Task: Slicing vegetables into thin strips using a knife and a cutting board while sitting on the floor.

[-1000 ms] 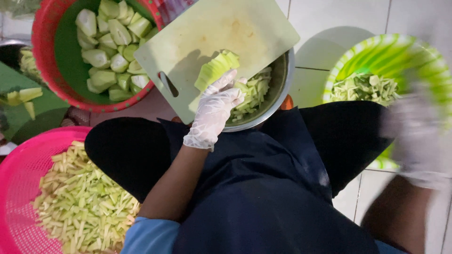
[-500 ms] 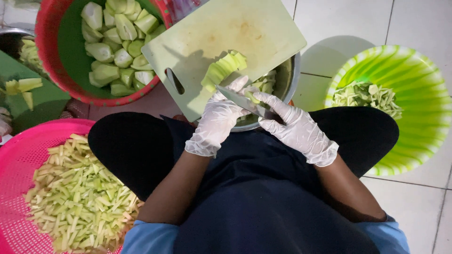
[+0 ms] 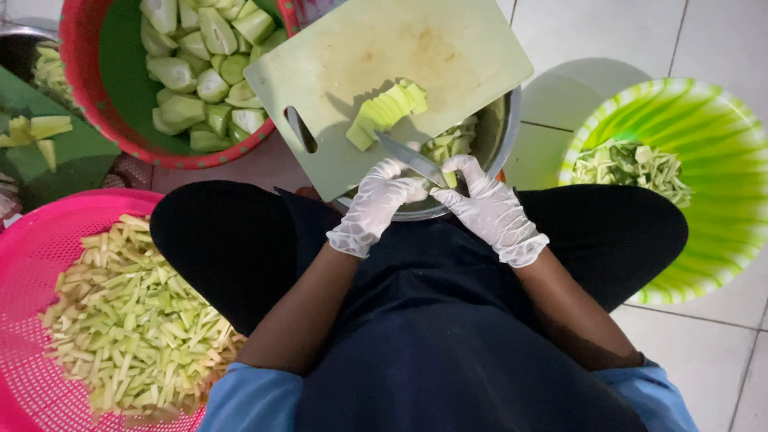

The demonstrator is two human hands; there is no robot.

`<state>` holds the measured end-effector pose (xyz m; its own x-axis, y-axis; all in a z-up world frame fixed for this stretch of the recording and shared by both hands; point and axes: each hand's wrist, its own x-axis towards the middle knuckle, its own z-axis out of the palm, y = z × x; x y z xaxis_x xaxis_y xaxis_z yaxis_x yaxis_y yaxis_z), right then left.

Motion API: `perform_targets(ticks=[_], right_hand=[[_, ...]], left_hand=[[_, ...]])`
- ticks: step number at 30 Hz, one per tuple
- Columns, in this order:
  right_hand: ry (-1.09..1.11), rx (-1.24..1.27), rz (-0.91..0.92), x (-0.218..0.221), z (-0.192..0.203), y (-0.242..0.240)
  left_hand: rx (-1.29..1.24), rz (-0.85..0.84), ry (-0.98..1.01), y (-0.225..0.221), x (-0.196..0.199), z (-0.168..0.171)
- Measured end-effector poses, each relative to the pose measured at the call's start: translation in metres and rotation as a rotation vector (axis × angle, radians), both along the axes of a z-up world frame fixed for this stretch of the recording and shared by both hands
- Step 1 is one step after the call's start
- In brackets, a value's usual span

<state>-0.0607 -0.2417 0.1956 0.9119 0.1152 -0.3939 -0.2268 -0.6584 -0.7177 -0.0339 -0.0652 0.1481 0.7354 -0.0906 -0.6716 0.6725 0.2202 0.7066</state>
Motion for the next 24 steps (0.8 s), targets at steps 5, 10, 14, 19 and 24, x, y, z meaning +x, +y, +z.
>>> perform_targets(ticks=[5, 10, 14, 19, 24], right_hand=[[0.023, -0.043, -0.029, 0.010, -0.042, -0.009], [0.130, 0.001, -0.011, 0.019, -0.037, -0.005], [0.148, 0.008, -0.017, 0.019, -0.033, -0.003], [0.175, -0.012, -0.054, 0.020, -0.037, -0.005], [0.191, -0.040, -0.042, 0.020, -0.042, -0.002]], left_hand=[[0.153, 0.084, -0.121, 0.047, 0.056, -0.023], [0.981, -0.349, -0.157, 0.081, 0.071, -0.100], [0.987, -0.357, -0.157, 0.076, 0.071, -0.106], [1.000, -0.354, -0.040, 0.063, 0.065, -0.035], [1.069, -0.480, -0.379, 0.038, 0.023, -0.075]])
